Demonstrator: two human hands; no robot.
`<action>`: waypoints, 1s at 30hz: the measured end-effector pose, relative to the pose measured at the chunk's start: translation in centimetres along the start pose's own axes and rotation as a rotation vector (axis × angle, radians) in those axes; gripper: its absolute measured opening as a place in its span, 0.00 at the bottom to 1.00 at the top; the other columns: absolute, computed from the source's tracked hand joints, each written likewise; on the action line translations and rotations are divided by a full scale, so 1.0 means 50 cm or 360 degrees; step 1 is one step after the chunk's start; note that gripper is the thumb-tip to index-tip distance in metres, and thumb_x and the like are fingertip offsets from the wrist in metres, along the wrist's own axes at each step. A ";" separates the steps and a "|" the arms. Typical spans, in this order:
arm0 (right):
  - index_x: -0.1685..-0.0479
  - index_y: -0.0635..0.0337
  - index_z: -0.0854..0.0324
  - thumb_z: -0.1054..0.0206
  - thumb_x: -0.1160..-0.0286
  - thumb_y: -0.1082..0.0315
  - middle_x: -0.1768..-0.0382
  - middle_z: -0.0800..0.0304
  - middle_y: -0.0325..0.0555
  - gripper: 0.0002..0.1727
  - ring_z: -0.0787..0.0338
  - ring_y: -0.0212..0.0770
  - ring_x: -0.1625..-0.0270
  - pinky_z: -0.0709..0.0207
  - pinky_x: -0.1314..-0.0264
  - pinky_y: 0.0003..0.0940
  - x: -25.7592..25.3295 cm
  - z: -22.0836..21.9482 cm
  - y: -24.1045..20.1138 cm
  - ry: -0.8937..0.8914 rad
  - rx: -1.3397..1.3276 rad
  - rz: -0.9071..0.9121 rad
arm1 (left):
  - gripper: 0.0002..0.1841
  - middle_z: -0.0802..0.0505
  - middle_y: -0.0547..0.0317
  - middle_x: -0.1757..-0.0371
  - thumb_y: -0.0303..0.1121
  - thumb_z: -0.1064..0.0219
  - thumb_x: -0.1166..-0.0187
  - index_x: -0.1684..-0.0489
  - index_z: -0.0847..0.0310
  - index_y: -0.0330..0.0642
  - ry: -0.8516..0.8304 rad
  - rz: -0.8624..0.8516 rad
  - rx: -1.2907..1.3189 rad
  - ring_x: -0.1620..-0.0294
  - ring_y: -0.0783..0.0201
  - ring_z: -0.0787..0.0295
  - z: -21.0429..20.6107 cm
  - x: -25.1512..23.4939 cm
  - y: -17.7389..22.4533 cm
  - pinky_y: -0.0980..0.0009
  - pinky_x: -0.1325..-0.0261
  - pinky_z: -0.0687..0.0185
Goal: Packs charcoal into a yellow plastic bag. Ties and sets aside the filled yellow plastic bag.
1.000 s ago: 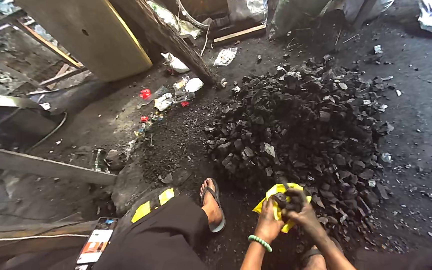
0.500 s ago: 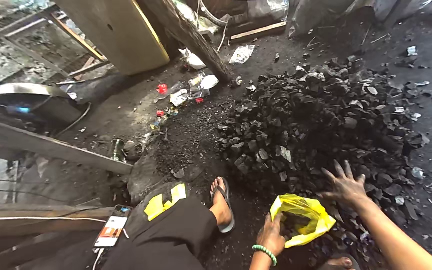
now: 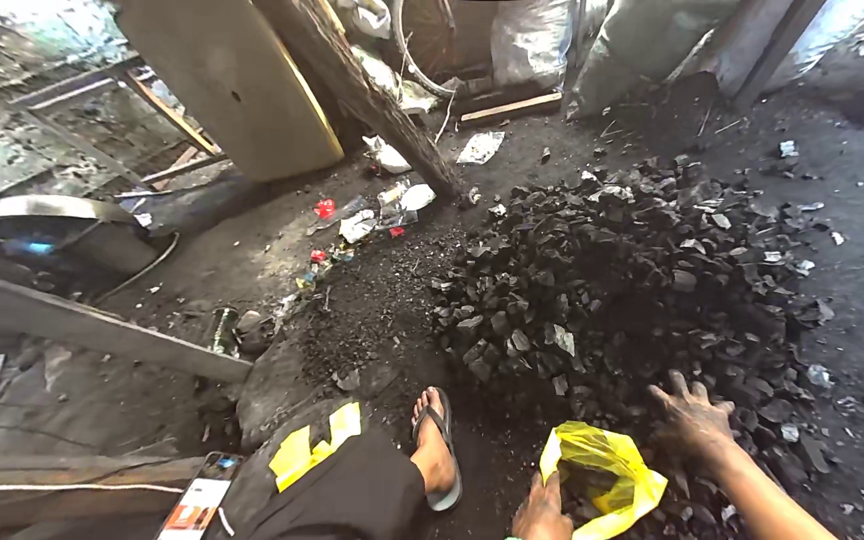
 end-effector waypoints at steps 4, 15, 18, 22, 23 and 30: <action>0.13 0.40 0.31 0.21 0.33 0.54 0.07 0.49 0.61 0.42 0.46 0.78 0.11 0.44 0.29 0.87 0.026 -0.022 -0.015 0.0009 0.0029 0.0049 | 0.36 0.39 0.38 0.08 0.29 0.36 0.19 0.07 0.44 0.43 0.0052 -0.0040 0.0023 0.18 0.38 0.28 -0.002 0.001 0.001 0.41 0.21 0.29; 0.08 0.33 0.40 0.17 0.38 0.50 0.05 0.60 0.59 0.52 0.46 0.75 0.10 0.30 0.28 0.74 0.022 -0.067 0.055 0.0049 -0.0414 -0.0303 | 0.34 0.36 0.38 0.10 0.28 0.38 0.17 0.08 0.43 0.42 0.0087 -0.0173 0.0059 0.15 0.41 0.31 -0.002 -0.005 0.000 0.46 0.18 0.32; 0.19 0.45 0.24 0.21 0.32 0.54 0.10 0.44 0.62 0.36 0.40 0.72 0.13 0.27 0.28 0.67 0.033 -0.078 0.048 0.0159 -0.0404 -0.0195 | 0.33 0.35 0.36 0.11 0.26 0.39 0.18 0.09 0.39 0.48 0.0071 -0.0228 0.0067 0.18 0.40 0.28 -0.004 -0.013 -0.001 0.45 0.20 0.29; 0.26 0.55 0.19 0.22 0.31 0.57 0.18 0.32 0.66 0.31 0.31 0.68 0.17 0.31 0.21 0.62 0.038 -0.089 0.074 0.0211 -0.0545 -0.0067 | 0.32 0.40 0.33 0.10 0.24 0.41 0.18 0.11 0.36 0.50 0.0037 -0.0198 0.0053 0.18 0.37 0.29 -0.009 -0.012 0.005 0.46 0.21 0.28; 0.27 0.58 0.19 0.20 0.33 0.59 0.20 0.31 0.68 0.32 0.28 0.68 0.20 0.30 0.22 0.62 0.038 -0.084 0.082 0.0247 -0.0694 -0.0095 | 0.33 0.48 0.32 0.07 0.24 0.41 0.17 0.09 0.39 0.49 0.0012 -0.0164 0.0043 0.15 0.36 0.33 -0.011 -0.008 0.007 0.47 0.19 0.30; 0.34 0.63 0.29 0.39 0.19 0.73 0.55 0.17 0.50 0.17 0.15 0.40 0.61 0.17 0.58 0.41 0.104 -0.057 0.004 0.0375 -0.2630 0.0010 | 0.44 0.56 0.34 0.05 0.19 0.36 0.25 0.06 0.59 0.31 0.0105 -0.0259 0.0159 0.07 0.44 0.48 -0.007 -0.003 0.032 0.57 0.10 0.43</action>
Point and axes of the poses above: each hand's wrist, its own x-axis away from the middle knuckle, its own z-axis out of the back of the hand, y = z × x, the point moved 4 cm from there along -x, towards the middle knuckle
